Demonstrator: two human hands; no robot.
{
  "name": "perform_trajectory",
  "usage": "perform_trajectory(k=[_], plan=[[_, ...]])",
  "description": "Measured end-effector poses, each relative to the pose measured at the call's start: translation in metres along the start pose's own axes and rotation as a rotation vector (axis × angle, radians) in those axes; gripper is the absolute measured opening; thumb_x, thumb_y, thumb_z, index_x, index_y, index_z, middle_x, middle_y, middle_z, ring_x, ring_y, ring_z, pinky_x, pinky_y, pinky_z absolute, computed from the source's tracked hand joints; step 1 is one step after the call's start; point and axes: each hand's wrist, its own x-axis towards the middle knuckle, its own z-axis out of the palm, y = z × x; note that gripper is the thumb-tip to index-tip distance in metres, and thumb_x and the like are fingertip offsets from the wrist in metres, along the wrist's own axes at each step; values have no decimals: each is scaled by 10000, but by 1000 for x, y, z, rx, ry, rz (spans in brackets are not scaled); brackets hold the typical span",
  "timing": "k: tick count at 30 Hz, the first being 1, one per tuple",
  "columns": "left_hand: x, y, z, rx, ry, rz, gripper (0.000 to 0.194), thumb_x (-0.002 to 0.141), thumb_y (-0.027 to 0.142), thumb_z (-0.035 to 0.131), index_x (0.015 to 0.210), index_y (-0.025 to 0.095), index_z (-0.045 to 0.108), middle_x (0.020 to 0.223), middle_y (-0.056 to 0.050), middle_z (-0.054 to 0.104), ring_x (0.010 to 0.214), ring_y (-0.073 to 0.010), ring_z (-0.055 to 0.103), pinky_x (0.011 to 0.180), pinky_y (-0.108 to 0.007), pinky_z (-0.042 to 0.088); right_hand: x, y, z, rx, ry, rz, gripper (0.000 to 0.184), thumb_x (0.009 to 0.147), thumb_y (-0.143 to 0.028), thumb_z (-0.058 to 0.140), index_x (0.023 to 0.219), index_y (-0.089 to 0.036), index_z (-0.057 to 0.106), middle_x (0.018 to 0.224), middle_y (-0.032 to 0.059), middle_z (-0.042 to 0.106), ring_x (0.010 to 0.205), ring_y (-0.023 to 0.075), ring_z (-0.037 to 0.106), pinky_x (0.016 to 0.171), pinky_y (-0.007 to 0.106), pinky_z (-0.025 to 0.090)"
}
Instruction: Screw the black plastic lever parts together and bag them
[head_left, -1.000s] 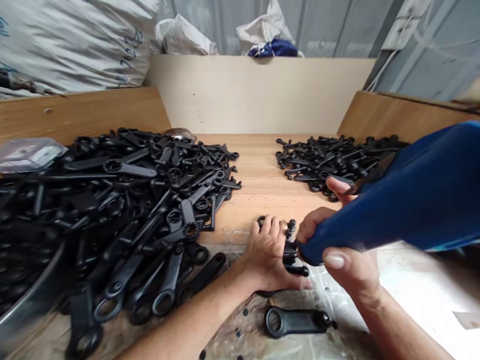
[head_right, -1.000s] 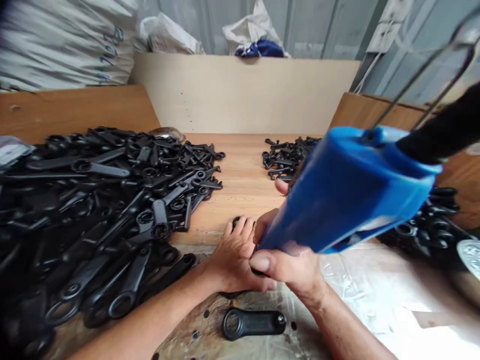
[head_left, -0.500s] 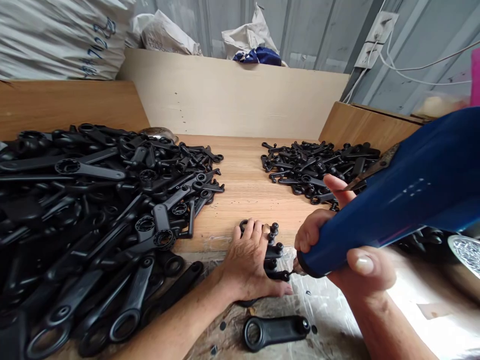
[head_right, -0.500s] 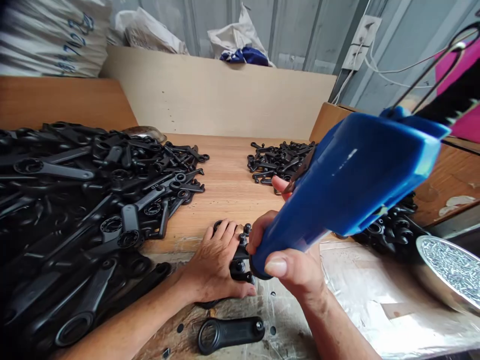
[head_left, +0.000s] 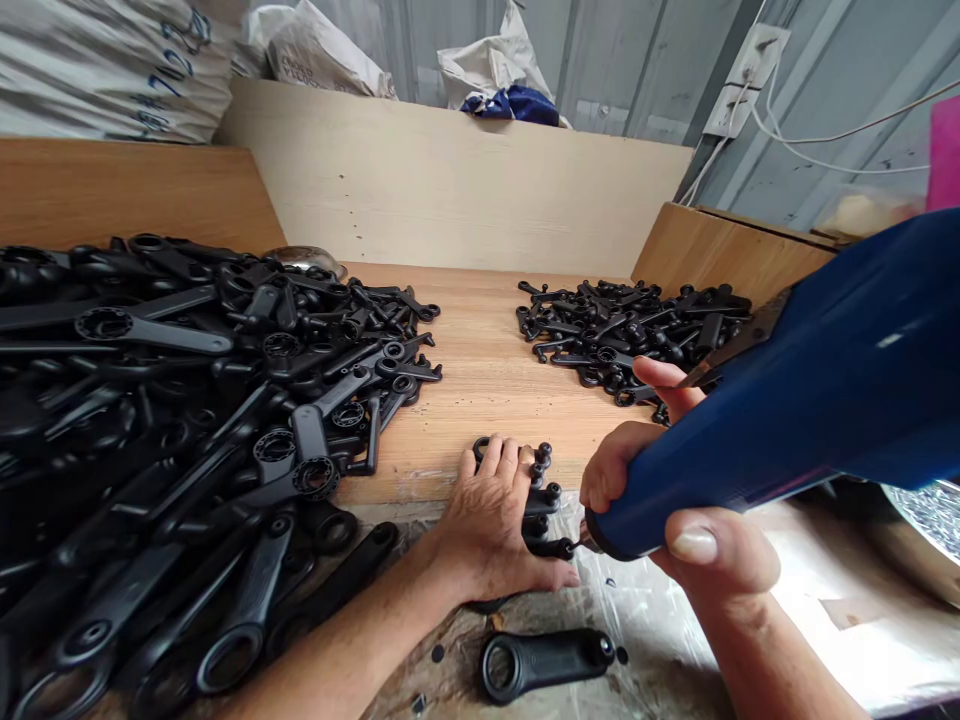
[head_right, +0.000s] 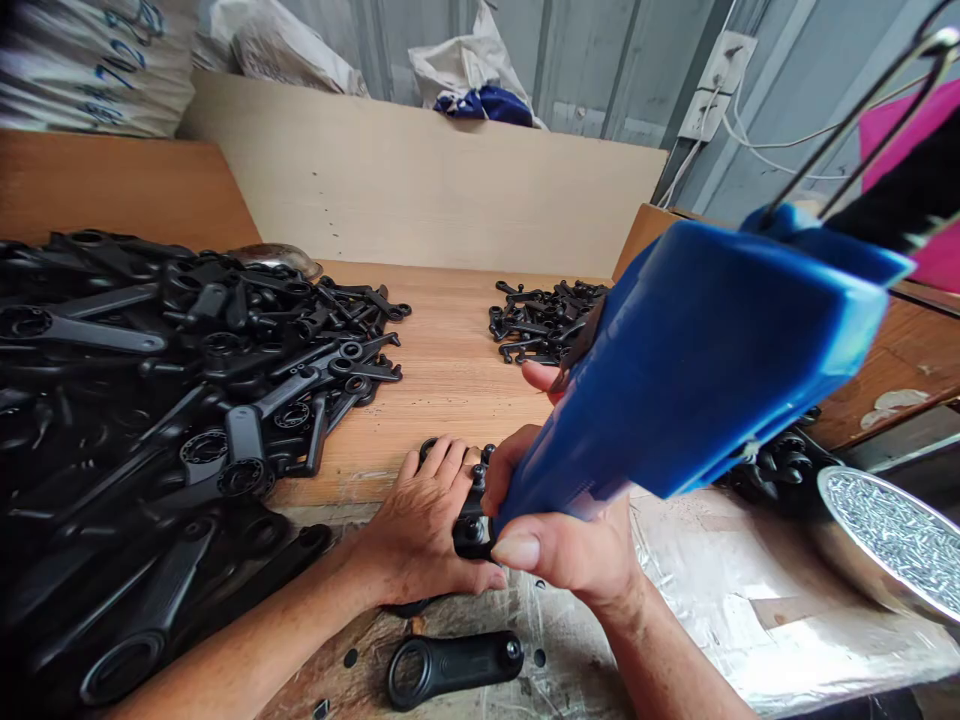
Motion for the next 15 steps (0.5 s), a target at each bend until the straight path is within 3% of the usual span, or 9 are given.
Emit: perform_trajectory(k=[6,11,15], plan=[[0,1,-1,-15,7,4,1109,535,822,550,1338,74,396,1379,-216,402,1296,-404,270,1056,-557,201,-1,-3,-1,-83,-29,-20,782,649,-494,755,1289,-309,345,599,-47,575,457,159,486,444,289,350],[0,1,-3,-20,-43,-8,1112,590,838,473,1363,47,364,1430,-246,336,1344,-418,205,1068,-575,167,-3,2,-1,-149,-50,-24,750,673,-502,740,1281,-318,340,632,-42,564,501,168,487,485,310,377],[-1,0,0,-24,-19,-3,1102,613,822,472,1374,33,358,1435,-265,326,1349,-421,208,1073,-577,166,-6,7,-2,-207,-117,-29,717,696,-499,714,1284,-335,338,659,-37,559,505,170,484,507,326,393]])
